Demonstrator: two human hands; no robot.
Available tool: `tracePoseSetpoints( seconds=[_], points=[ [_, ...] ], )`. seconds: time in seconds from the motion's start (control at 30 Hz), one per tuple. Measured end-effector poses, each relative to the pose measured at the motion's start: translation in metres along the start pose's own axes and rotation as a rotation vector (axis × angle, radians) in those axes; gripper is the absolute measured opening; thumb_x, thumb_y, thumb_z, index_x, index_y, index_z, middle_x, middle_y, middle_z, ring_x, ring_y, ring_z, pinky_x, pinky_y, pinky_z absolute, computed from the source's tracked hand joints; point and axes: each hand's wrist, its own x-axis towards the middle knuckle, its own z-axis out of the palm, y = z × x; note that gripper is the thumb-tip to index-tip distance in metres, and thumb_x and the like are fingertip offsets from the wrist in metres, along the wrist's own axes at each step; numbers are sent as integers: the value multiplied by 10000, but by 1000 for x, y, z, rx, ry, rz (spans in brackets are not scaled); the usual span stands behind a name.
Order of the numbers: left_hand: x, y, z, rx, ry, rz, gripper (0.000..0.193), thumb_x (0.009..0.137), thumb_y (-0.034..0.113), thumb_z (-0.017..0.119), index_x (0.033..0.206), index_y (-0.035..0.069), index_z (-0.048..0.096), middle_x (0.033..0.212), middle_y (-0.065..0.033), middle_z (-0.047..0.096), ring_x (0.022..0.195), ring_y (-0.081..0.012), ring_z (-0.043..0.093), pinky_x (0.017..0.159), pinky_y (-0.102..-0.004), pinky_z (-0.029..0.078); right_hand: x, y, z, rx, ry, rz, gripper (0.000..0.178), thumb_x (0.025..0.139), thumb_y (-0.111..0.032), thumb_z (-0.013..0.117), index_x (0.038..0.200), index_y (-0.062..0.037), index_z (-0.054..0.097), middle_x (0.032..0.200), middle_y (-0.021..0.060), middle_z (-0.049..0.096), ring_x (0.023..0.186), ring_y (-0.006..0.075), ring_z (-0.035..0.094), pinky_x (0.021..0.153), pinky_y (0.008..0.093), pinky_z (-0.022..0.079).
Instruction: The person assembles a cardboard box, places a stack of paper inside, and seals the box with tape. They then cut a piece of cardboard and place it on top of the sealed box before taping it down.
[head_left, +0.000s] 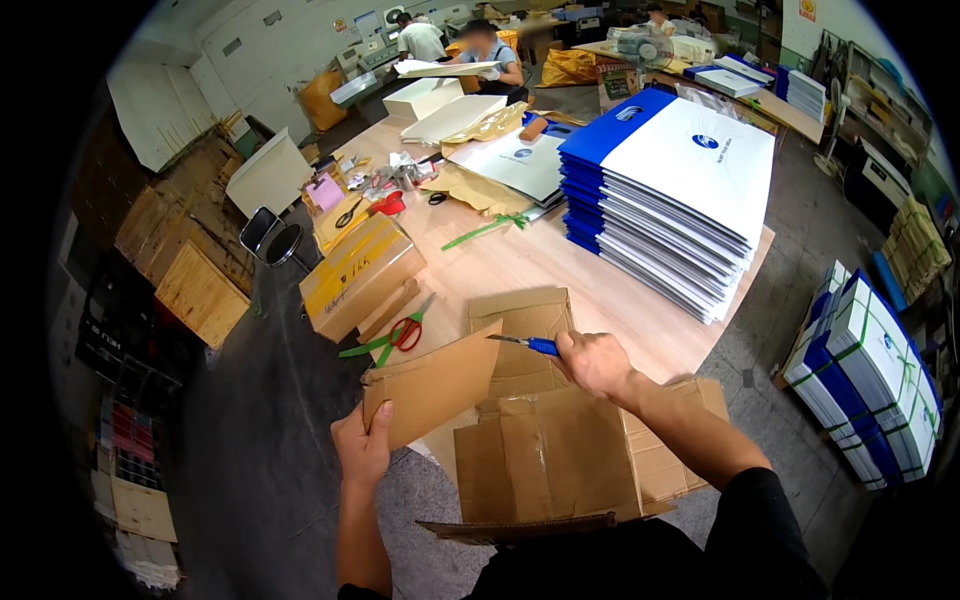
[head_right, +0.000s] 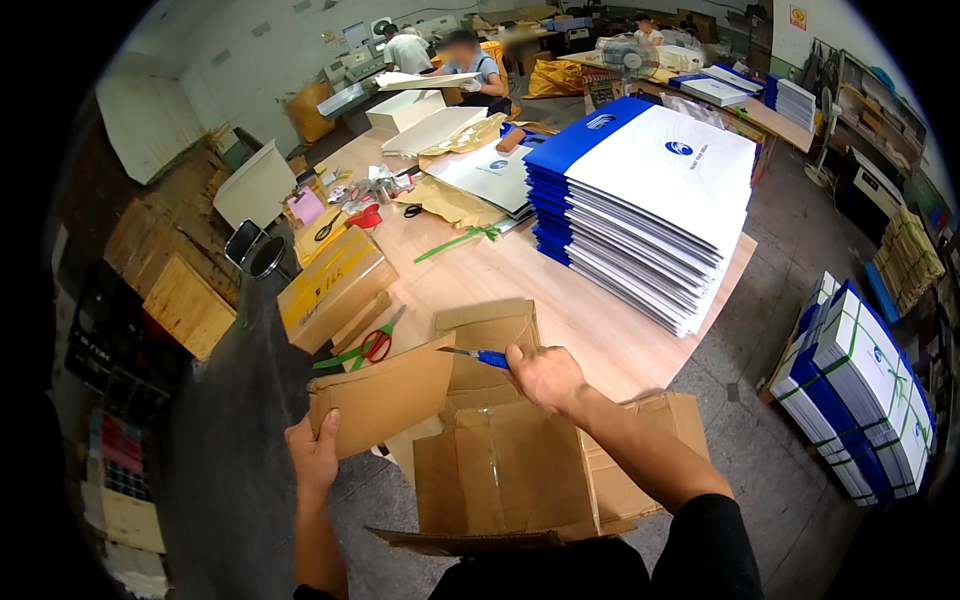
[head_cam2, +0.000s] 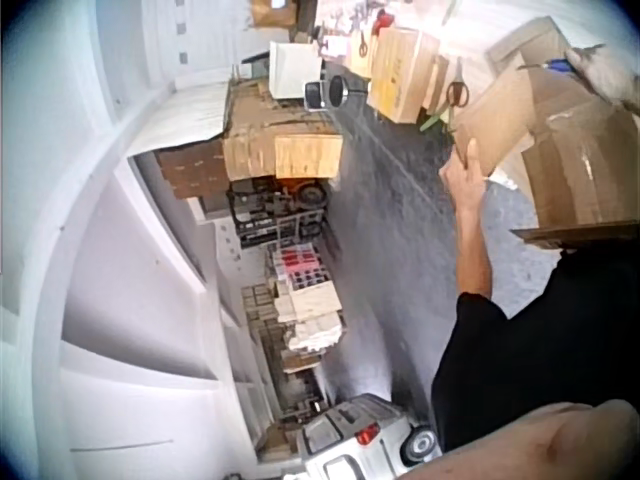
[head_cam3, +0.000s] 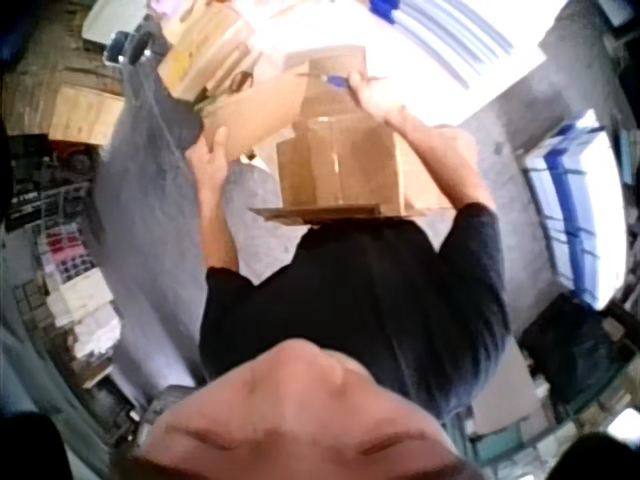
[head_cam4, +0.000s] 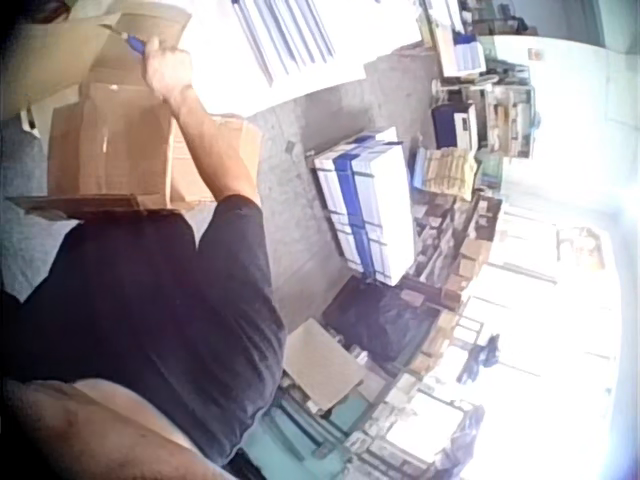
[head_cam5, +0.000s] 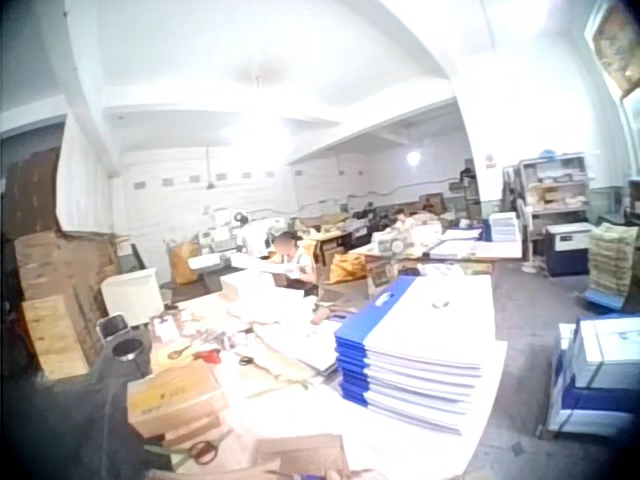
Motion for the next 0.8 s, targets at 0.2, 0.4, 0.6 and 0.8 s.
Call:
tracePoseSetpoints(
  seconds=[0.2, 0.4, 0.6, 0.8],
  points=[
    [-2, -18, 5, -106, 28, -47, 254, 983, 169, 606, 988, -74, 678, 737, -65, 674, 667, -103, 616, 612, -293, 483, 5, -2, -11, -12, 67, -10, 279, 965, -284, 587, 865, -50, 472, 698, 135, 608, 597, 330, 641, 531, 441, 512],
    [-9, -58, -23, -39, -98, -165, 274, 1006, 212, 590, 1018, -46, 681, 887, -45, 698, 785, -100, 611, 682, -278, 480, -2, 19, 11, -13, -98, -1, 222, 951, -273, 594, 907, -65, 533, 753, 162, 668, 642, 313, 668, 545, 436, 523],
    [-15, -73, -29, -259, -3, -191, 286, 1024, 203, 568, 1137, -47, 646, 1006, -56, 683, 862, -121, 614, 773, -293, 498, -71, 91, 81, 30, -267, 549, 474, 961, -511, 558, 1034, -46, 616, 831, 202, 714, 759, 377, 705, 700, 516, 547],
    [4, -71, 20, -507, -17, -310, 323, 1034, 242, 561, 1175, -39, 636, 1074, -51, 673, 937, -127, 622, 828, -291, 497, -73, 103, 95, 17, -178, 805, 486, 934, -487, 595, 1104, -32, 594, 1000, 207, 691, 921, 365, 691, 797, 493, 541]
  ],
)
